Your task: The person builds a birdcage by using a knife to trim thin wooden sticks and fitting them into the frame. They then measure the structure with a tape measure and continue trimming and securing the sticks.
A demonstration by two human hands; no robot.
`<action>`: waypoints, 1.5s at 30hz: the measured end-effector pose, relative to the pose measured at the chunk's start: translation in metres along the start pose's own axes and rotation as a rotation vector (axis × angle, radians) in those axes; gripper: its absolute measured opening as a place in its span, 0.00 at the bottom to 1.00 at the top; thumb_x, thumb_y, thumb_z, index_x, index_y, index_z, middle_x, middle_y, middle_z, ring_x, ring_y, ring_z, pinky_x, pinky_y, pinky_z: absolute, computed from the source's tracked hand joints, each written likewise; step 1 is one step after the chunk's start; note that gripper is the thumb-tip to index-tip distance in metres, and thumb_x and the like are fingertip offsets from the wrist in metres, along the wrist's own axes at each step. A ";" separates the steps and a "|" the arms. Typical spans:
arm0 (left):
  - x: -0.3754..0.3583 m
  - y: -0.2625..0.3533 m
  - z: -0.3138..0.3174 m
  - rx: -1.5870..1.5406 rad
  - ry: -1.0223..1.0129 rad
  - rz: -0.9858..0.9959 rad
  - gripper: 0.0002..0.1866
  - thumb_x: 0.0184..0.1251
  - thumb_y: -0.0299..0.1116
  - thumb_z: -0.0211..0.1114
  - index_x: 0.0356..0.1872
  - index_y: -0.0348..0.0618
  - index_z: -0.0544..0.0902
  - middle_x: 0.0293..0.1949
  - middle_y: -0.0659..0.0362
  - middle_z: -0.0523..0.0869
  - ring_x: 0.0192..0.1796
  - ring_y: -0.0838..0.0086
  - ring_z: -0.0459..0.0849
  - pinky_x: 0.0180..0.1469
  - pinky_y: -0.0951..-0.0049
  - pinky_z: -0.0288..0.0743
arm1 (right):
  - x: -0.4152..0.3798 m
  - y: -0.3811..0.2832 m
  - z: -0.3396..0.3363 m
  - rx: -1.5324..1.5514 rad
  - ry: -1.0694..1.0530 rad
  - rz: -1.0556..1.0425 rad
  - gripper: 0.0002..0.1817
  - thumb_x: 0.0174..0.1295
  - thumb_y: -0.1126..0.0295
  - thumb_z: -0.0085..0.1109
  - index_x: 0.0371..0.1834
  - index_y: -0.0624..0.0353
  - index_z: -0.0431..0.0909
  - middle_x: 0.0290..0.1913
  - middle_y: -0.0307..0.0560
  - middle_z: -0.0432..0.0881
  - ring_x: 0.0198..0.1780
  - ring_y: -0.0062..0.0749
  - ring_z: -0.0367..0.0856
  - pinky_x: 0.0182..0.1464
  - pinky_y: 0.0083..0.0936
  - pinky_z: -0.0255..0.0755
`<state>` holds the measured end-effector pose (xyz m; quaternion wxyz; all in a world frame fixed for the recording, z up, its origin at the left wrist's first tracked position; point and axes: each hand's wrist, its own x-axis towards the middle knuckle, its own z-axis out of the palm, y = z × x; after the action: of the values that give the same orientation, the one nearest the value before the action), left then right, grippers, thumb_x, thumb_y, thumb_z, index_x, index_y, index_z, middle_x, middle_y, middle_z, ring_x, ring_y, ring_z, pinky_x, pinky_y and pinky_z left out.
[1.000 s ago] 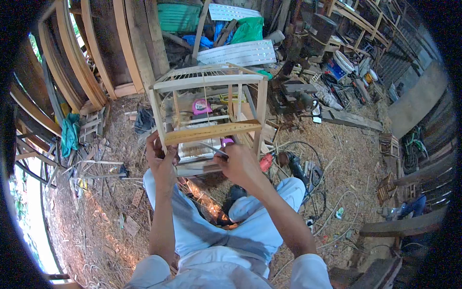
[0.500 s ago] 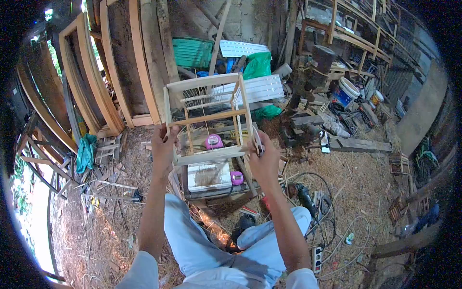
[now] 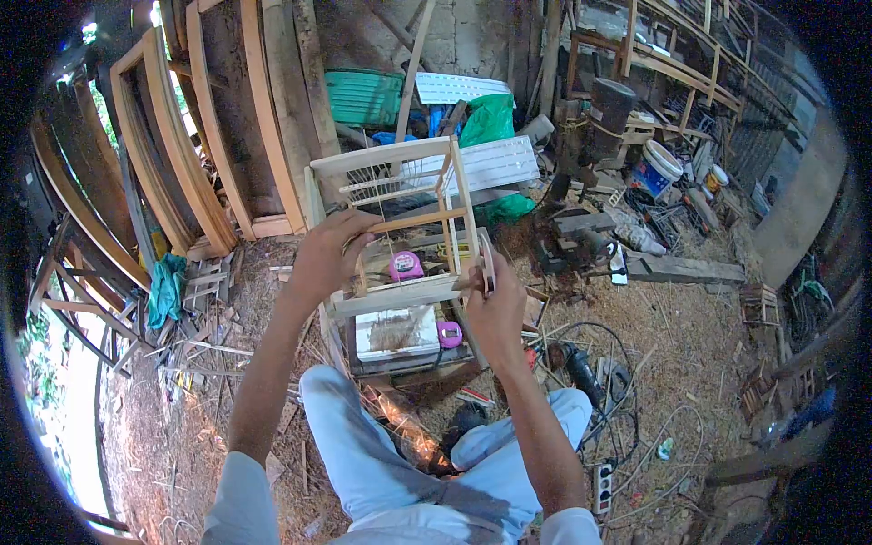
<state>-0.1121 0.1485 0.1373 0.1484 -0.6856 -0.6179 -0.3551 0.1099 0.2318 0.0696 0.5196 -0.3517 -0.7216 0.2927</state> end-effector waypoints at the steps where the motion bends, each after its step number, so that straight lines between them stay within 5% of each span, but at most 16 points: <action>1: -0.001 0.003 -0.003 -0.007 -0.005 0.020 0.12 0.60 0.29 0.62 0.45 0.44 0.81 0.43 0.54 0.84 0.45 0.59 0.81 0.48 0.63 0.75 | -0.003 -0.003 0.000 -0.001 -0.001 0.005 0.15 0.60 0.78 0.53 0.51 0.66 0.72 0.34 0.59 0.80 0.34 0.44 0.81 0.35 0.33 0.73; 4: -0.004 0.006 -0.005 -0.013 0.003 0.069 0.11 0.59 0.29 0.63 0.44 0.46 0.82 0.43 0.55 0.84 0.45 0.59 0.82 0.47 0.64 0.76 | -0.010 -0.024 -0.007 -0.323 0.215 -0.241 0.12 0.60 0.77 0.57 0.47 0.62 0.77 0.33 0.49 0.80 0.29 0.30 0.78 0.30 0.27 0.71; 7: -0.013 0.008 -0.009 0.042 -0.003 0.120 0.11 0.57 0.29 0.63 0.43 0.47 0.83 0.42 0.57 0.85 0.44 0.61 0.83 0.45 0.65 0.77 | -0.014 -0.039 -0.004 -0.044 -0.165 -0.112 0.05 0.55 0.75 0.63 0.35 0.60 0.83 0.34 0.50 0.82 0.29 0.38 0.80 0.30 0.30 0.72; 11: -0.041 0.016 0.000 0.013 -0.028 0.160 0.14 0.53 0.29 0.66 0.42 0.50 0.84 0.40 0.59 0.86 0.40 0.64 0.84 0.39 0.68 0.77 | -0.011 -0.037 0.003 -0.128 -0.483 -0.050 0.07 0.53 0.76 0.61 0.35 0.62 0.84 0.33 0.59 0.81 0.34 0.53 0.81 0.37 0.39 0.72; 14: -0.065 0.027 0.008 0.042 0.018 0.220 0.15 0.49 0.28 0.66 0.42 0.50 0.84 0.40 0.61 0.86 0.37 0.66 0.85 0.36 0.68 0.77 | -0.021 -0.029 0.004 -0.178 -0.675 0.050 0.06 0.53 0.76 0.61 0.33 0.64 0.83 0.33 0.58 0.82 0.35 0.53 0.81 0.38 0.40 0.73; 15: -0.071 0.032 0.009 0.056 0.017 0.207 0.17 0.47 0.27 0.66 0.42 0.51 0.84 0.39 0.63 0.86 0.37 0.69 0.85 0.35 0.69 0.77 | -0.027 -0.022 0.006 -0.155 -0.670 0.036 0.07 0.52 0.77 0.62 0.35 0.62 0.83 0.31 0.54 0.84 0.34 0.43 0.83 0.39 0.32 0.73; 23: -0.090 0.041 0.013 0.093 -0.038 0.160 0.20 0.46 0.25 0.65 0.45 0.53 0.83 0.40 0.67 0.85 0.38 0.71 0.84 0.37 0.69 0.76 | -0.048 -0.004 0.006 -0.091 -0.804 0.013 0.06 0.51 0.78 0.63 0.33 0.67 0.80 0.34 0.56 0.82 0.38 0.47 0.80 0.43 0.34 0.71; 25: -0.089 0.042 0.013 0.094 -0.047 0.150 0.20 0.45 0.25 0.65 0.45 0.54 0.83 0.40 0.67 0.85 0.39 0.72 0.84 0.38 0.69 0.76 | -0.048 -0.004 0.005 -0.043 -0.791 -0.084 0.07 0.53 0.76 0.61 0.33 0.68 0.81 0.30 0.62 0.80 0.35 0.54 0.81 0.37 0.39 0.73; 29: -0.088 0.042 0.012 0.116 -0.039 0.158 0.21 0.45 0.26 0.65 0.46 0.54 0.83 0.41 0.68 0.85 0.38 0.72 0.83 0.38 0.69 0.76 | -0.051 -0.007 0.004 -0.092 -0.800 -0.032 0.05 0.53 0.78 0.62 0.32 0.68 0.81 0.34 0.56 0.82 0.36 0.47 0.79 0.43 0.34 0.71; 37: -0.089 0.043 0.014 0.128 -0.053 0.175 0.22 0.45 0.28 0.65 0.47 0.54 0.83 0.41 0.69 0.85 0.36 0.73 0.82 0.35 0.70 0.75 | -0.057 -0.010 0.012 -0.077 -0.614 0.001 0.05 0.55 0.76 0.62 0.33 0.66 0.82 0.30 0.53 0.84 0.32 0.43 0.82 0.36 0.31 0.73; 45: -0.086 0.041 0.012 0.129 -0.041 0.177 0.21 0.45 0.29 0.66 0.45 0.55 0.83 0.43 0.68 0.86 0.38 0.73 0.83 0.35 0.70 0.76 | -0.054 -0.006 0.015 -0.106 -0.717 0.093 0.07 0.54 0.72 0.63 0.34 0.63 0.84 0.29 0.59 0.82 0.34 0.52 0.82 0.37 0.38 0.72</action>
<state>-0.0683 0.0839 0.0809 0.2100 -0.7336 -0.5796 -0.2860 0.1058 0.1837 0.0402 0.2005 -0.2857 -0.8553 0.3830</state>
